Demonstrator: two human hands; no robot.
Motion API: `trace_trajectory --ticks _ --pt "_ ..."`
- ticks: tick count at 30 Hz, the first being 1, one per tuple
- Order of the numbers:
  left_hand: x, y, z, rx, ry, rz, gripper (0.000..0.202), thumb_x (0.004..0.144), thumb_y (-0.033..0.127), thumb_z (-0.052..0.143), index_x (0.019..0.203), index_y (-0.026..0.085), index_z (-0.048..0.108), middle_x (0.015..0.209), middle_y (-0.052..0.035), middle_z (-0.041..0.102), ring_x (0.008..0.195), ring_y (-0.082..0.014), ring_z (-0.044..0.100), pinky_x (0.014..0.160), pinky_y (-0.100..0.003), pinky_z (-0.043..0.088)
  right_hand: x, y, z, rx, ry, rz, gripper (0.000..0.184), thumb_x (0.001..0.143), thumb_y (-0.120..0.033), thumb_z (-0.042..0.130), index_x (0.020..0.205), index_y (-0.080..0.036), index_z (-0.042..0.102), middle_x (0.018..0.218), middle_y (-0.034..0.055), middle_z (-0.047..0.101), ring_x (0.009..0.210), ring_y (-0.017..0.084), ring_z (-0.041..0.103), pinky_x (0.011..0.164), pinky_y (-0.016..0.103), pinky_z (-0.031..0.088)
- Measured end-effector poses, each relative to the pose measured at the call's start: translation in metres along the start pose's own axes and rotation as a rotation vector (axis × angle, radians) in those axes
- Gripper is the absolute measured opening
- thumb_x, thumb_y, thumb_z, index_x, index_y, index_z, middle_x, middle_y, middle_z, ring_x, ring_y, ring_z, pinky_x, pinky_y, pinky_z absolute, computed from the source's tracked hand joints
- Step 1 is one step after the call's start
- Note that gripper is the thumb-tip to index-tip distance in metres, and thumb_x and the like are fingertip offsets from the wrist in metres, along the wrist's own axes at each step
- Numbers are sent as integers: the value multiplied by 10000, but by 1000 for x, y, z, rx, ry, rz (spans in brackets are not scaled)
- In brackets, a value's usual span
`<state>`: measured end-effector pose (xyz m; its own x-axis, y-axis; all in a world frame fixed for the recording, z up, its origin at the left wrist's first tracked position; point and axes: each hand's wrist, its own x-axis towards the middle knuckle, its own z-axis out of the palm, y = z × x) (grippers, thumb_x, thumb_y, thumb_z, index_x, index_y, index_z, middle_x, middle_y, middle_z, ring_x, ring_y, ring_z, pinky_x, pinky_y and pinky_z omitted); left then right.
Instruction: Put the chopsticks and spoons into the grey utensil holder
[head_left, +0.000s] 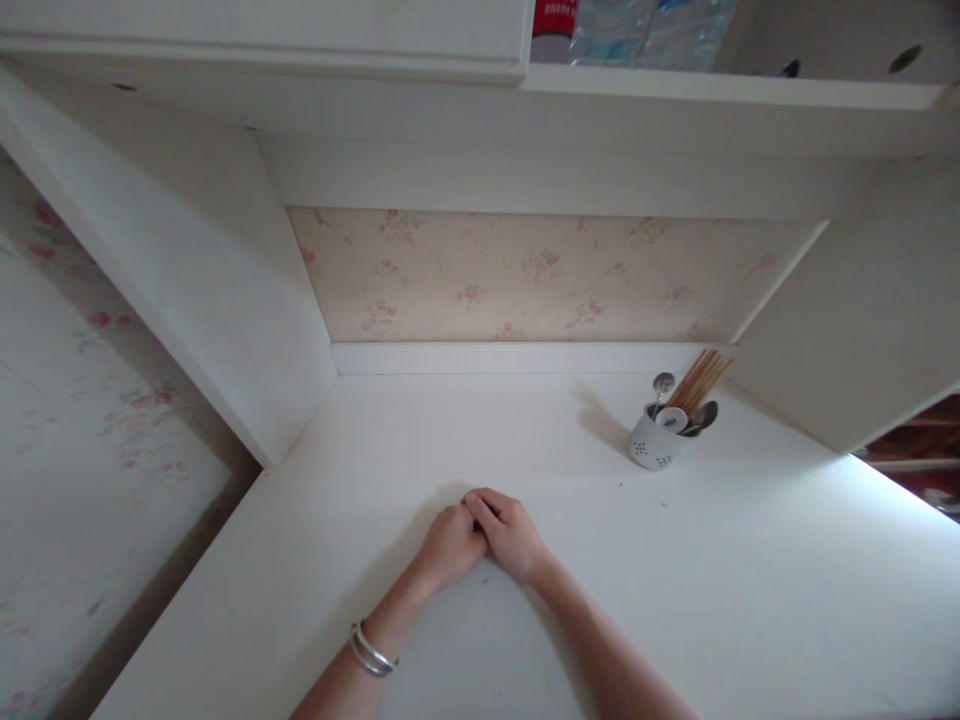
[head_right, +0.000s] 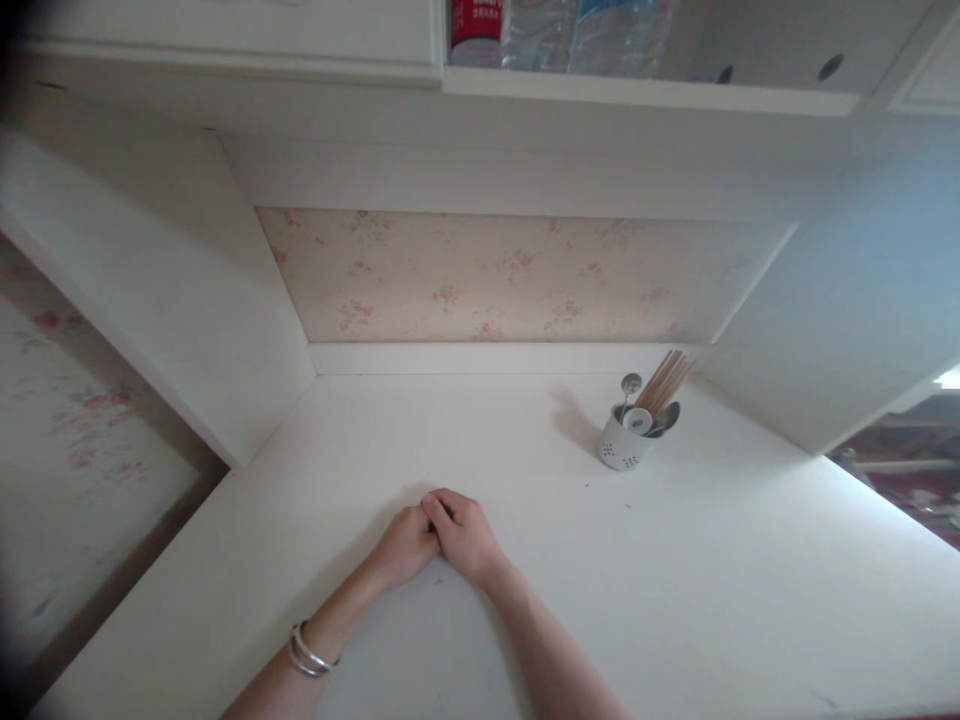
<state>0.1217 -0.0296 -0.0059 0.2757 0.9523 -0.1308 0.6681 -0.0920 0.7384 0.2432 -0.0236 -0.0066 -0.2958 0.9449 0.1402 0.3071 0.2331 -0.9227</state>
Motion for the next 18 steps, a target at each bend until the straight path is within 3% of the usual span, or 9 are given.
trace_trajectory --ticks 18 --pt "-1 1 -1 21 -11 0 361 747 151 471 1024 161 703 1000 -85 739 951 -233 669 809 -289 495 -1 -5 -2 8 -13 13 379 937 -427 403 744 -195 632 726 5 617 714 166 550 652 255 396"
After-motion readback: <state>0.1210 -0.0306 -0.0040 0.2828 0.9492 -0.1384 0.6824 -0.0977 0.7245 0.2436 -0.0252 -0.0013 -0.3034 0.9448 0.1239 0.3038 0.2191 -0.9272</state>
